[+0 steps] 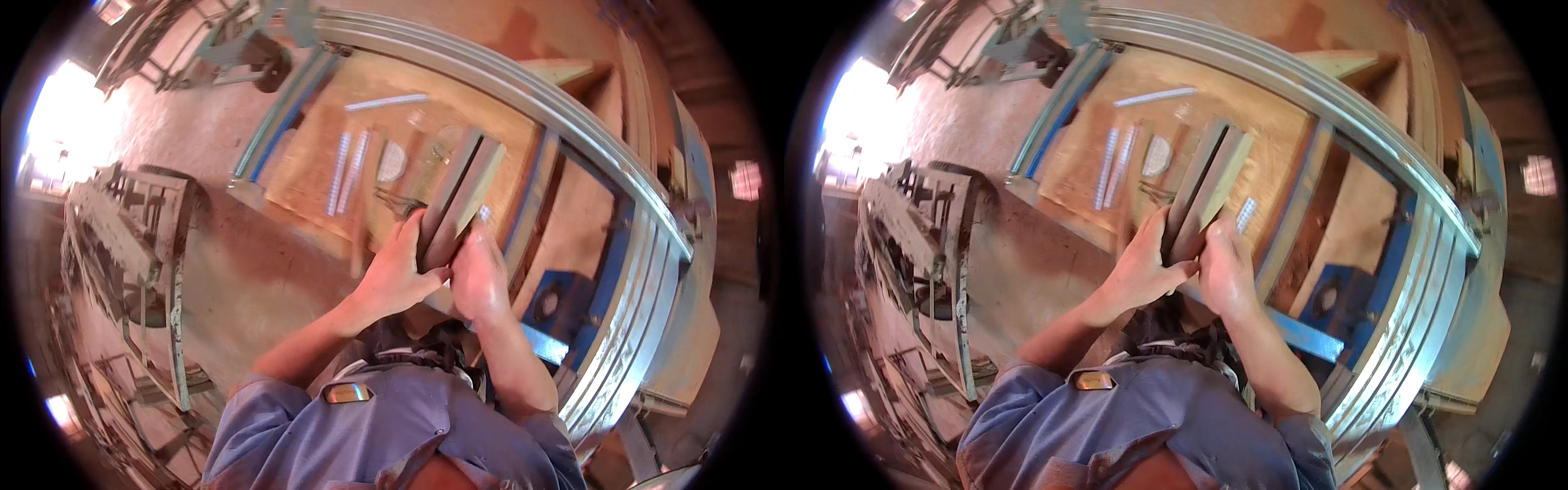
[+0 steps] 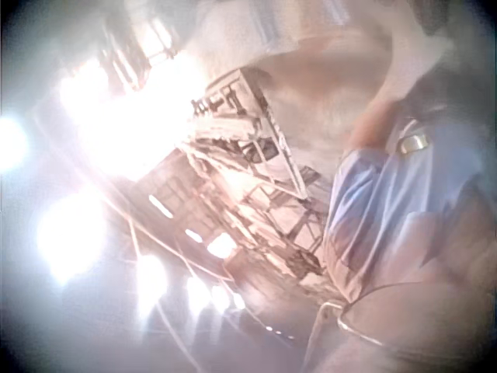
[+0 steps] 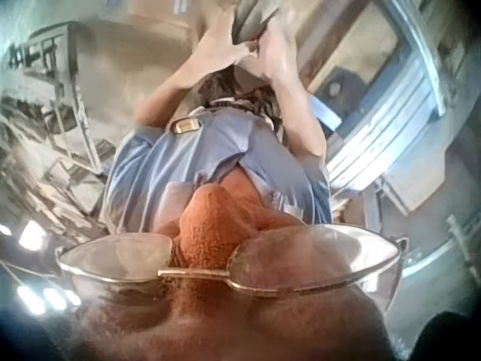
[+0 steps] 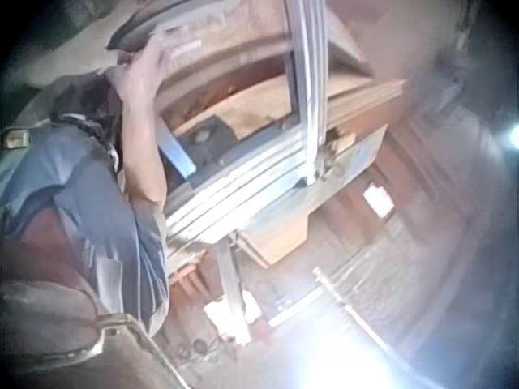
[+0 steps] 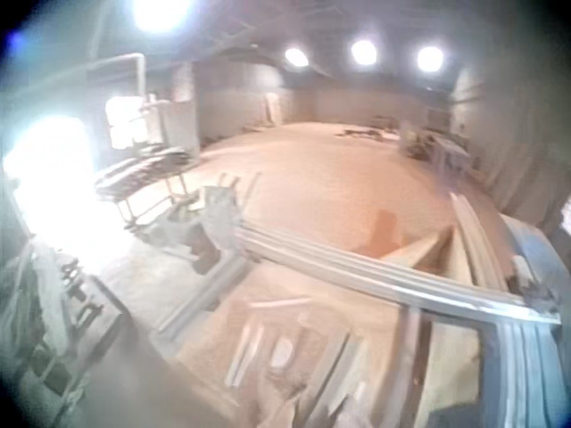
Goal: The person uses a table saw to cut various pieces of wood, including planks and a curved board, into smaller segments. They measure the wood with a ruler and move the cut pieces to a nearby cart. The person handles the wood by hand, guiding it through the saw blade.
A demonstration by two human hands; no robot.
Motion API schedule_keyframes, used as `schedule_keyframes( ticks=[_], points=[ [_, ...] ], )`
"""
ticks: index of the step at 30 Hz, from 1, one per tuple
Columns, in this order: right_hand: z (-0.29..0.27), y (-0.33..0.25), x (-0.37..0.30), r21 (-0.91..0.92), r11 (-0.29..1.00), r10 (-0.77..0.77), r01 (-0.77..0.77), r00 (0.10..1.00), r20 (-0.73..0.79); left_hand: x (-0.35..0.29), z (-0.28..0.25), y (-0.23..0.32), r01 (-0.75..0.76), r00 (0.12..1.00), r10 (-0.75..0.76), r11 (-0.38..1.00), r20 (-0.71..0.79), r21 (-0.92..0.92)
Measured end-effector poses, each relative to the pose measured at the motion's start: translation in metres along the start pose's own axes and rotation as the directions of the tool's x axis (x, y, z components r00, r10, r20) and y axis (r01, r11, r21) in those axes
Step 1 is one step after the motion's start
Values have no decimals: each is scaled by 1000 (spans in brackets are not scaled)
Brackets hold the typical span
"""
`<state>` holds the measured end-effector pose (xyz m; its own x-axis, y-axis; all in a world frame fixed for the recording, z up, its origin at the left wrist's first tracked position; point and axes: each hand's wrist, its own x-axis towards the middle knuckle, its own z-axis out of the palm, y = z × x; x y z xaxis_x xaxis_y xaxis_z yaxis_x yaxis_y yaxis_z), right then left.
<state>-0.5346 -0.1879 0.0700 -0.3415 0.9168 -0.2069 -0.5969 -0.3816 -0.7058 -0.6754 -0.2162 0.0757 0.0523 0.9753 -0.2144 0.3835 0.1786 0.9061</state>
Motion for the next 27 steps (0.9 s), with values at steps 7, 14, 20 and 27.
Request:
schedule_keyframes(
  ticks=[7,14,20,27],
  points=[
    [50,83,27,-542,835,260,-96,937,235,-58,-65,-84,-62,938,-235,611,-256,-789],
    [43,140,34,-531,802,435,-272,876,209,-111,-132,-113,32,791,-566,419,-233,-908],
    [57,128,61,-524,780,447,-342,891,84,-97,-255,-169,-82,820,-508,352,-264,-932],
    [113,154,111,-489,842,180,-228,973,-145,17,-420,-224,-227,807,-386,497,-447,-838]
  ],
)
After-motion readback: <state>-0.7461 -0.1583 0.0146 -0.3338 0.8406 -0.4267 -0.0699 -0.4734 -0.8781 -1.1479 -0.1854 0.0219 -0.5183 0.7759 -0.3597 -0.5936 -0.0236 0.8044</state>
